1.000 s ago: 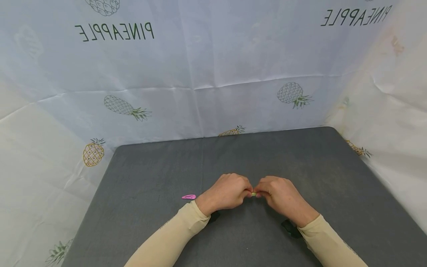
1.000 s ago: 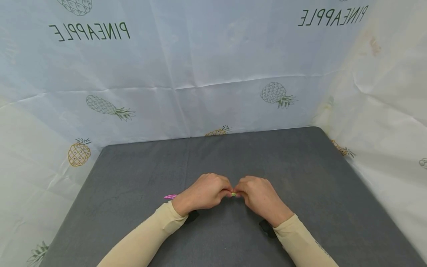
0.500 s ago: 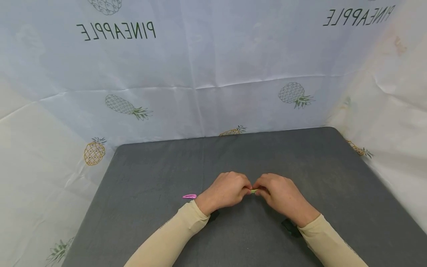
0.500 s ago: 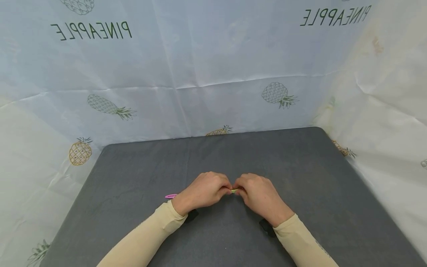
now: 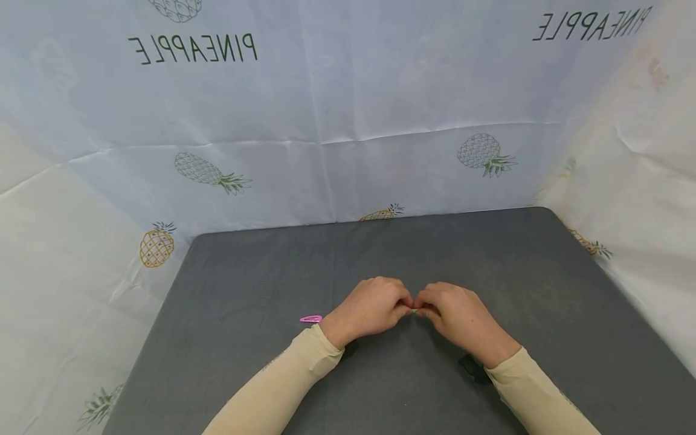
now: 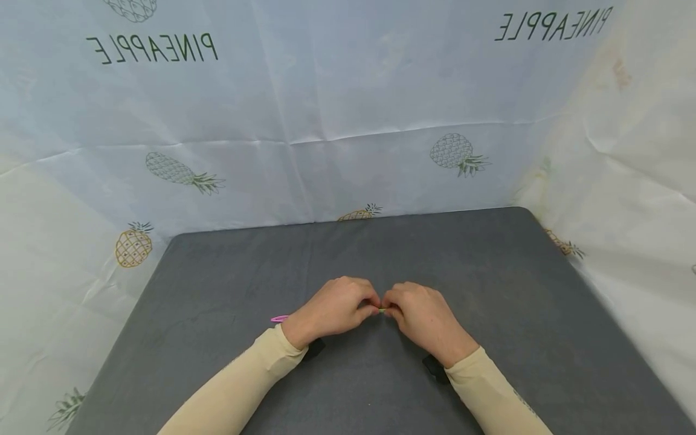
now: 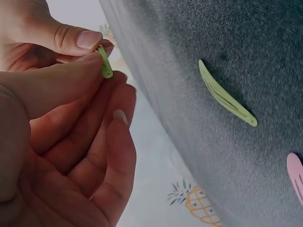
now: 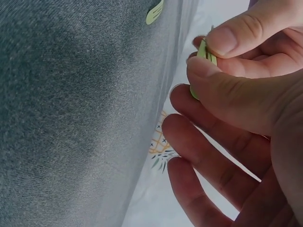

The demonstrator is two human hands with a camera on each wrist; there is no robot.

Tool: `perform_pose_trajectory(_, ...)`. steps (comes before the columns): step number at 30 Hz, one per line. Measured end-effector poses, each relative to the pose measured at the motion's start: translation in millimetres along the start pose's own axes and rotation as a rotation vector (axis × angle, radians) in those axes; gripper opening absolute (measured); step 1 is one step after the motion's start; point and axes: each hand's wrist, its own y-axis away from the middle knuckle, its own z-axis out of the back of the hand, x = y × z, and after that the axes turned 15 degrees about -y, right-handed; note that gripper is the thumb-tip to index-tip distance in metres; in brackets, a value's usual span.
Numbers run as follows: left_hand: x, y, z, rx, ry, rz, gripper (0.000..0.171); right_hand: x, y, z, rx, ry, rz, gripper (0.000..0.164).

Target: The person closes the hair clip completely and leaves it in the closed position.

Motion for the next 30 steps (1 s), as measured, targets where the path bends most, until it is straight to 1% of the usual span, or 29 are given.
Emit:
perform_pose_trajectory(5, -1.5, -4.0, -6.3, 0.033, 0.004, 0.004, 0.012, -1, 1, 0, 0.022, -0.008, -0.034, 0.016)
perform_pose_trajectory(10, -2.5, -6.4, -12.1, 0.067, 0.013, 0.008, 0.017, -3, 1, -3, 0.063, 0.001, -0.077, 0.017)
perform_pose_trajectory(14, -2.5, -7.6, -15.6, 0.083, -0.003, 0.016, 0.023, -6, -1, -7, 0.097, 0.024, -0.088, 0.017)
perform_pose_trajectory(20, -0.7, -8.6, -19.6, 0.108, -0.041, 0.032, 0.031, -7, -3, -9, 0.115, 0.035, -0.097, 0.016)
perform_pose_trajectory(23, 0.4, -10.5, -22.1, 0.113, -0.048, 0.035, 0.027, -7, -4, -9, 0.12, 0.035, -0.101, 0.015)
perform_pose_trajectory(25, 1.5, -11.6, -23.6, 0.111, -0.042, 0.04, 0.022, -8, -4, -9, 0.121, 0.03, -0.109, 0.014)
perform_pose_trajectory(28, 3.5, -12.0, -23.0, 0.103, -0.035, 0.052, 0.014, -9, -4, -7, 0.115, 0.02, -0.13, 0.012)
perform_pose_trajectory(30, 5.2, -9.7, -20.3, 0.091, -0.031, 0.065, 0.01, -10, -2, -5, 0.105, 0.023, -0.149, 0.013)
